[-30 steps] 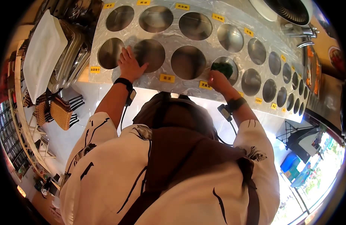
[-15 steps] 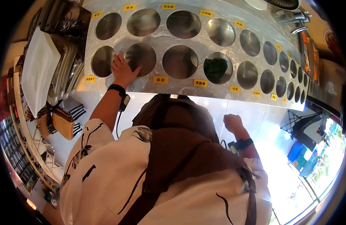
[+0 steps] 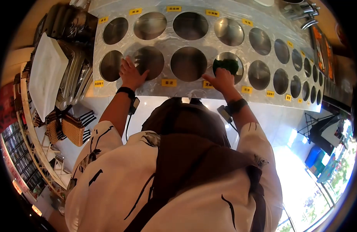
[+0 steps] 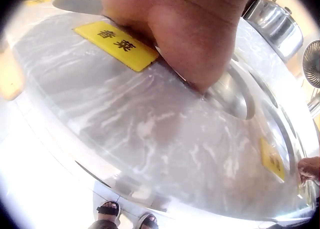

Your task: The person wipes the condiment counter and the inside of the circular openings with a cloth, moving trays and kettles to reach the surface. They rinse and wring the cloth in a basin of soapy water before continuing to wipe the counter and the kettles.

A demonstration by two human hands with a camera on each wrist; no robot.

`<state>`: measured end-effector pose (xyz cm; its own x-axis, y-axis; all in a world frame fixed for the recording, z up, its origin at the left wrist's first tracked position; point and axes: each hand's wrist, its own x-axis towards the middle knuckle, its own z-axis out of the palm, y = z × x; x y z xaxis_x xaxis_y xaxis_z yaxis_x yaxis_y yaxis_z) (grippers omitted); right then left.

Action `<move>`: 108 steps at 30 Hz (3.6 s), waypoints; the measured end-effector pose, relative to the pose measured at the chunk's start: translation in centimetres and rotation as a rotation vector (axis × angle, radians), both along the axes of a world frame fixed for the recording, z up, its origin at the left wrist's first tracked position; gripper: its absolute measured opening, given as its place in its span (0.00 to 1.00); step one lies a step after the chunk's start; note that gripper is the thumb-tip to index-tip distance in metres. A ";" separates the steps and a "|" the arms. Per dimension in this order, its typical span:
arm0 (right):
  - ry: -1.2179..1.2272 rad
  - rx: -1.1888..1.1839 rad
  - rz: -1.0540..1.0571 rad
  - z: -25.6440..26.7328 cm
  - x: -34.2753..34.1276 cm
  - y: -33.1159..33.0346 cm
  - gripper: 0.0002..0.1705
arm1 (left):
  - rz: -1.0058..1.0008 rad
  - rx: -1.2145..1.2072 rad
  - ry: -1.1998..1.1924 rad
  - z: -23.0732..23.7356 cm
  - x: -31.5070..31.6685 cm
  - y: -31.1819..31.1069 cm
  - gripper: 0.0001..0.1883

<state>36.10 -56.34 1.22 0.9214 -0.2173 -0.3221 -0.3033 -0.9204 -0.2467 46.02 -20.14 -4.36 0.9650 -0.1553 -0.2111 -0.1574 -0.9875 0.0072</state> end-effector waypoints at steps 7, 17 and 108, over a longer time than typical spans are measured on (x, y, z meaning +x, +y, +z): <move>0.262 0.602 -0.147 -2.8 0.6 -2.7 0.29 | 0.083 -0.029 0.007 2.2 -0.5 -1.0 0.58; 0.297 0.715 -0.077 -3.4 0.2 -5.0 0.21 | 0.098 -0.035 0.015 2.2 -0.4 -1.2 0.60; -0.480 0.344 0.156 -8.6 -1.2 -3.8 0.15 | 0.081 -0.102 0.026 1.0 -0.6 -0.5 0.57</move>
